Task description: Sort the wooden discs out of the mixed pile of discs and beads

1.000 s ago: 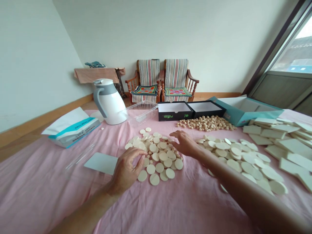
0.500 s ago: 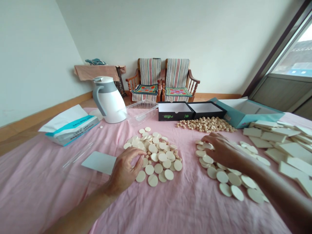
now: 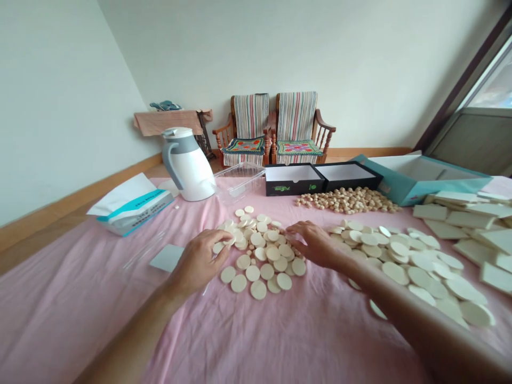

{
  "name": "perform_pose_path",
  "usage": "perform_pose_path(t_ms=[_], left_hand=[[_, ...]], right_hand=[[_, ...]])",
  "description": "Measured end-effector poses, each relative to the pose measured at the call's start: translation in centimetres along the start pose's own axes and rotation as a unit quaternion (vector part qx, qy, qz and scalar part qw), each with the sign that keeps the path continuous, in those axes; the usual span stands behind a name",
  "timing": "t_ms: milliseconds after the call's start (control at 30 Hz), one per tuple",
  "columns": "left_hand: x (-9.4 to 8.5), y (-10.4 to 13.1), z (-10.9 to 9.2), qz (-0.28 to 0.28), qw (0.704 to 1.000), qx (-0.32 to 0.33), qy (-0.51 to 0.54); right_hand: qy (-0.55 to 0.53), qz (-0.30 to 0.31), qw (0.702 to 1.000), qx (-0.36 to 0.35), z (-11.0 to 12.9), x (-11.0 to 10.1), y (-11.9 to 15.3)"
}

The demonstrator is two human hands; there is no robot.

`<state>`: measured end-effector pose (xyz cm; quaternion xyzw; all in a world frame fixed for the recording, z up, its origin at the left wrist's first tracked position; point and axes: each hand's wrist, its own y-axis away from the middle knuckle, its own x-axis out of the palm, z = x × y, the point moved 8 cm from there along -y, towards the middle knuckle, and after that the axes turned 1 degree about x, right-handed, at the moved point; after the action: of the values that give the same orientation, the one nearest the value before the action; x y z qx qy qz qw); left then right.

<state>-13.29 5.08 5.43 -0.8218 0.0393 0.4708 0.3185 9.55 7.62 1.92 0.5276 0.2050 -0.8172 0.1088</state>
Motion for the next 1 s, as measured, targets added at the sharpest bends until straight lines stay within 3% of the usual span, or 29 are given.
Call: perform_pose_path(t_ms=[167,267,400,533,733,867,1000], left_hand=[[0.2,0.3,1.3,0.109,0.994,-0.007,-0.023],[-0.3,0.7,1.7,0.138,0.99,0.001,-0.028],[-1.0,1.0,2.2,0.134,0.99,0.01,-0.044],[-0.3,1.3,2.7,0.142,0.988,0.004,-0.052],[0.4,1.0,3.6,0.088,0.994,-0.03,-0.049],[0.9,0.7,3.8,0.078,0.994,-0.04,-0.06],[1.4,0.5,4.1,0.065,0.994,-0.073,-0.055]], right_hand=[[-0.017,-0.017,0.999,0.028,-1.2,1.0,0.2],[-0.023,-0.041,0.997,0.054,-1.9,0.8,0.4],[-0.019,-0.069,0.995,0.065,-2.0,-0.6,1.0],[0.046,-0.062,0.995,0.063,-2.6,-3.3,3.0],[0.164,-0.078,0.976,0.123,-7.2,-7.0,8.1],[0.201,-0.153,0.959,0.126,-9.3,-7.9,9.6],[0.193,-0.233,0.949,0.086,-8.3,-8.0,9.4]])
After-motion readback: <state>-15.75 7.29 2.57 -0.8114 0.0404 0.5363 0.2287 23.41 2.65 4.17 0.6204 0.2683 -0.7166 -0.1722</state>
